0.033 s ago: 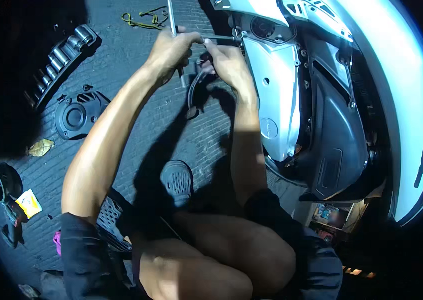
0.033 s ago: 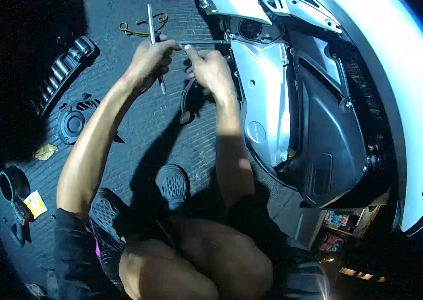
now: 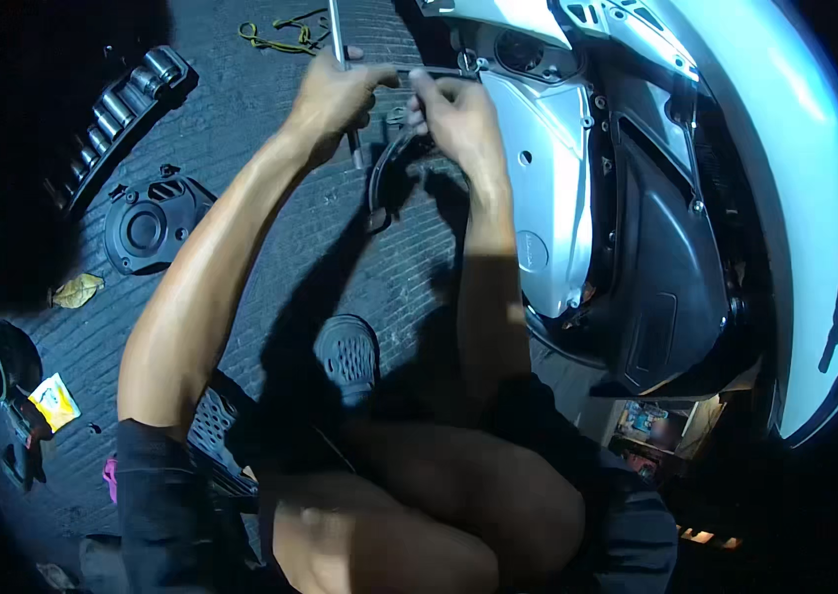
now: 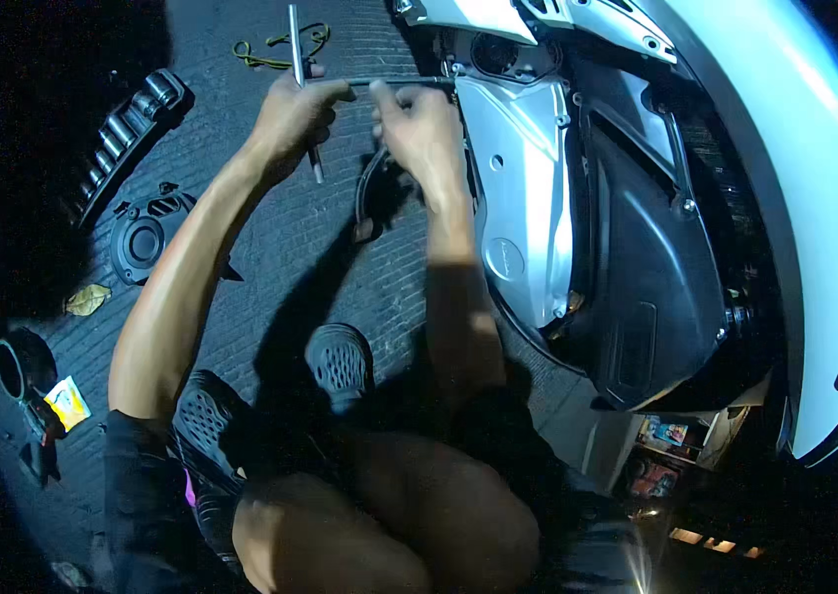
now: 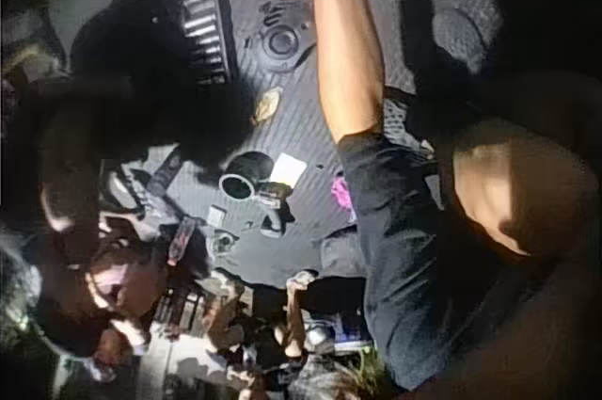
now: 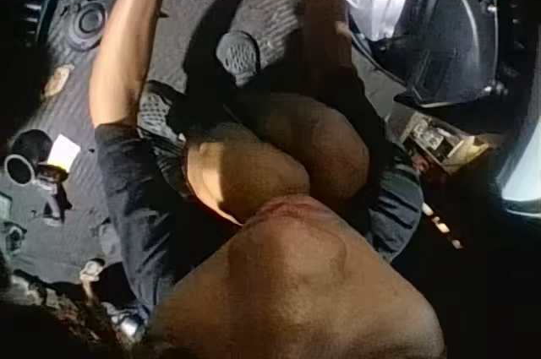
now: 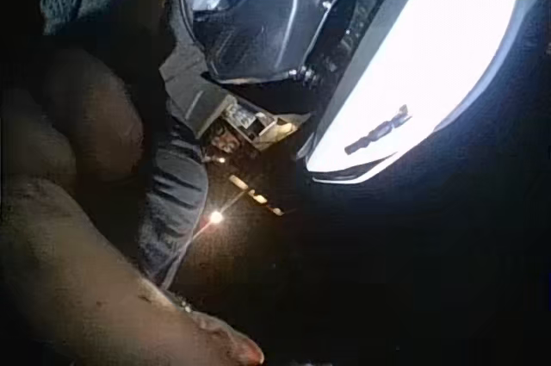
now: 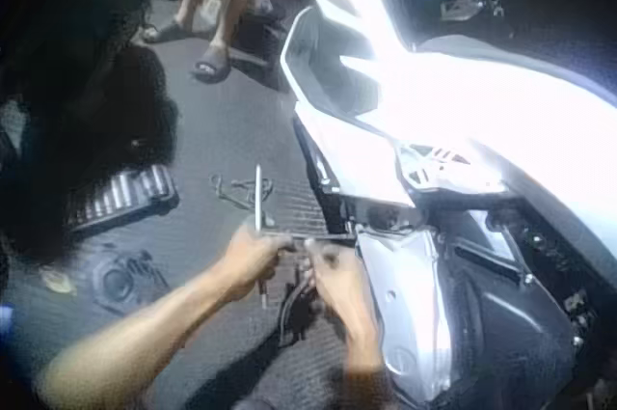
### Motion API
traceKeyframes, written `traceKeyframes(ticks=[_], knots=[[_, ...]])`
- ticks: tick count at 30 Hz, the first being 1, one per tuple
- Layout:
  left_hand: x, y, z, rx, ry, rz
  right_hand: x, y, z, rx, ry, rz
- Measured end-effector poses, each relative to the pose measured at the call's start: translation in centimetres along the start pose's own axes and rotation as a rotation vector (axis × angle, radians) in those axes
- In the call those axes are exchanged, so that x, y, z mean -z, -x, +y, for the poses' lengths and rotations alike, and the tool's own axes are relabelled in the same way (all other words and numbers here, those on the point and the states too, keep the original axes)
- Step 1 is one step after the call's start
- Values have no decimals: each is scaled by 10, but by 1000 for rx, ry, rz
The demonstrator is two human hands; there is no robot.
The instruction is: Removing and inspecting the plastic cover/fairing from a motorcycle using hand tools.
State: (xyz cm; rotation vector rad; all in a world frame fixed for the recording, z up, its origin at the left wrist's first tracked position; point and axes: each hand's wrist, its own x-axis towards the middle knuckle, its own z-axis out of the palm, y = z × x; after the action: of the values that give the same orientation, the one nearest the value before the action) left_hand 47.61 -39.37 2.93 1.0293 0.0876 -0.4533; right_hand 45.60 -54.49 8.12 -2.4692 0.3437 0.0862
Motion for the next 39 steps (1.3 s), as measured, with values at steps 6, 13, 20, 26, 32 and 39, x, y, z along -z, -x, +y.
traceKeyframes(ticks=[6,13,20,26,32,39], knots=[[-24,-10,-22,-302,-459,202,-27,-55,-57,402,-404,-18],[-10,-1,-12,-545,-424,254,5,102,56,263,-328,295],[2,-13,-29,-772,-499,167,0,123,100,271,-251,400],[-1,-23,-22,-825,-576,287,-59,-60,-60,387,-810,0],[45,3,-33,72,-5,113,-70,-28,-7,774,74,82],[66,87,-78,267,-335,-29,-73,76,31,348,197,-367]])
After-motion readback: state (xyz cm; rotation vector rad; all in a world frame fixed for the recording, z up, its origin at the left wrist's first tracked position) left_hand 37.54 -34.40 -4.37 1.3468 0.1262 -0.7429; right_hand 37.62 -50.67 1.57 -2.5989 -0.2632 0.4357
